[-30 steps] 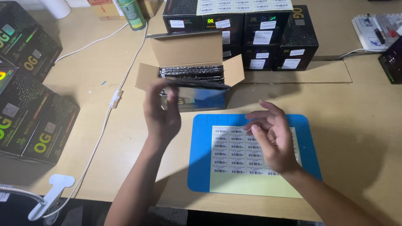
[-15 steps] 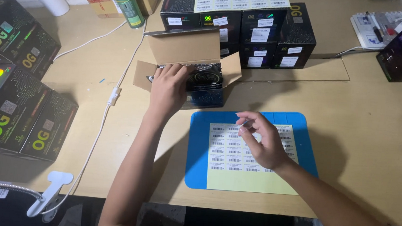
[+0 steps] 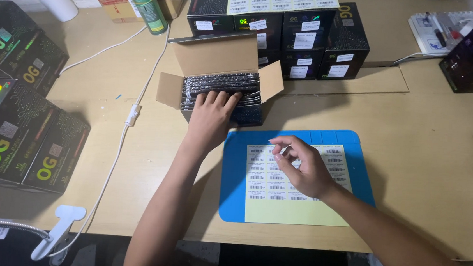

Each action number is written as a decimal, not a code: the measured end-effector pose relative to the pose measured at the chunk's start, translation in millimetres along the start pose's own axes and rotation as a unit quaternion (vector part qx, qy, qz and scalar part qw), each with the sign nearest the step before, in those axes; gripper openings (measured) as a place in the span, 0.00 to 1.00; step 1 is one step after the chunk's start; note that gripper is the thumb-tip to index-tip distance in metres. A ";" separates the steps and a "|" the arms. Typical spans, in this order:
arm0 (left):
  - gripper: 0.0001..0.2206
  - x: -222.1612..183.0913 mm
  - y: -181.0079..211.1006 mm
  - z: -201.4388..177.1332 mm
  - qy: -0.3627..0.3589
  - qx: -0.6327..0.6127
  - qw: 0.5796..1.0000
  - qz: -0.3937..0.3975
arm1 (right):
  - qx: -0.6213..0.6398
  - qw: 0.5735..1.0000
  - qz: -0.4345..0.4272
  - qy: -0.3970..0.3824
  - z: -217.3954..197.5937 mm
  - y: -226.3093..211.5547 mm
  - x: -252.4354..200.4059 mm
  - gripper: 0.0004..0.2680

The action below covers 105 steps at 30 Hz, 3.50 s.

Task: Inspecting smartphone screens and placing them into protective sleeves and boxes.

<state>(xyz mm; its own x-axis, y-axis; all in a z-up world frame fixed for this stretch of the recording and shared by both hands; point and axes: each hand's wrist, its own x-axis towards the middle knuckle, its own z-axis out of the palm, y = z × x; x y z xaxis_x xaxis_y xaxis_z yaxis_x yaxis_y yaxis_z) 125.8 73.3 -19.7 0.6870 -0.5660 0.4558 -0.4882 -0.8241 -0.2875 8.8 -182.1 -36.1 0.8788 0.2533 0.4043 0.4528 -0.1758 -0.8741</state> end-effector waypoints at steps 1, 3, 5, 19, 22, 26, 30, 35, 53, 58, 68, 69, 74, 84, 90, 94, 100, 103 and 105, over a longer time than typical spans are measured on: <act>0.38 -1.6 -0.8 -0.5 0.000 -0.005 1.000 0.001 | -0.003 1.000 0.004 0.001 -1.4 1.5 0.8 0.11; 0.35 -3.5 -3.5 -0.3 0.026 -0.001 0.999 0.020 | -0.014 1.000 -0.016 0.011 -4.2 5.9 3.6 0.11; 0.34 -7.2 -2.4 -1.6 0.049 -0.005 0.999 0.021 | -0.009 0.999 -0.010 0.030 -10.5 11.6 6.8 0.11; 0.14 -26.4 127.5 -65.0 0.173 -0.135 0.973 0.070 | 0.117 0.972 0.048 0.197 -55.4 40.3 36.2 0.13; 0.25 -28.6 136.3 -59.2 0.111 -0.157 0.978 0.080 | 0.193 0.955 0.105 0.200 -48.6 34.6 33.8 0.13; 0.31 -21.0 122.4 -70.9 0.117 -0.166 0.976 0.081 | 0.303 0.911 0.185 0.211 -44.2 29.2 29.7 0.14; 0.25 -19.1 69.8 -67.1 0.186 -0.245 0.950 -0.045 | 0.130 0.975 0.095 0.152 -48.8 45.2 19.3 0.13; 0.25 -22.6 -6.0 -43.1 0.204 -0.485 0.806 -0.269 | 0.150 0.974 0.108 0.128 -52.1 18.9 30.3 0.17; 0.22 -19.6 16.5 -50.5 0.217 -0.526 0.809 -0.146 | 0.311 0.935 0.139 0.101 -58.1 52.8 40.8 0.20; 0.06 -27.7 80.7 -71.2 0.268 -0.411 0.867 0.091 | 0.258 0.948 0.120 0.139 -54.9 36.8 35.7 0.11; 0.17 -32.1 122.0 -79.9 0.146 -0.198 0.964 0.104 | 0.253 0.945 0.133 0.159 -45.4 6.2 35.5 0.09; 0.17 -30.0 120.2 -83.3 0.133 -0.198 0.966 0.094 | 0.257 0.946 0.127 0.154 -43.7 -4.5 39.5 0.09; 0.15 -30.4 111.9 -72.0 0.157 -0.228 0.957 0.088 | 0.250 0.945 0.143 0.152 -45.5 8.4 30.5 0.10; 0.18 -20.4 18.0 -35.1 0.119 -0.696 0.629 -0.325 | 0.235 0.941 0.188 0.155 -50.6 8.7 30.6 0.10; 0.42 -11.1 53.5 -54.3 -0.047 -0.772 0.588 -0.237 | 0.190 0.949 0.216 0.129 -53.7 -3.7 30.9 0.11; 0.47 -6.7 44.9 -32.8 -0.017 -0.773 0.607 -0.183 | 0.199 0.958 0.180 0.100 -56.8 -7.3 33.5 0.14; 0.12 -5.4 31.7 -3.4 0.065 -0.788 0.610 -0.057 | 0.280 0.958 0.049 0.041 -66.8 29.5 37.8 0.09; 0.06 -11.2 20.8 -8.0 0.051 -0.743 0.665 -0.046 | 0.159 0.987 -0.017 0.005 -75.9 22.9 38.2 0.06; 0.15 -12.5 9.0 -23.1 0.004 -0.674 0.738 -0.009 | 0.001 0.989 -0.135 -0.053 -82.4 17.4 42.0 0.02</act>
<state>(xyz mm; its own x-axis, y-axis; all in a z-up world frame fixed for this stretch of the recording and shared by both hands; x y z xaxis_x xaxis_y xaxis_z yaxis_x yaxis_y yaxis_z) 100.4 73.5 -8.5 0.6994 -0.5506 0.4557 -0.5748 -0.0543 0.8165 66.0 -252.9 -12.2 0.7054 0.3899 0.5920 0.6681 -0.0868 -0.7390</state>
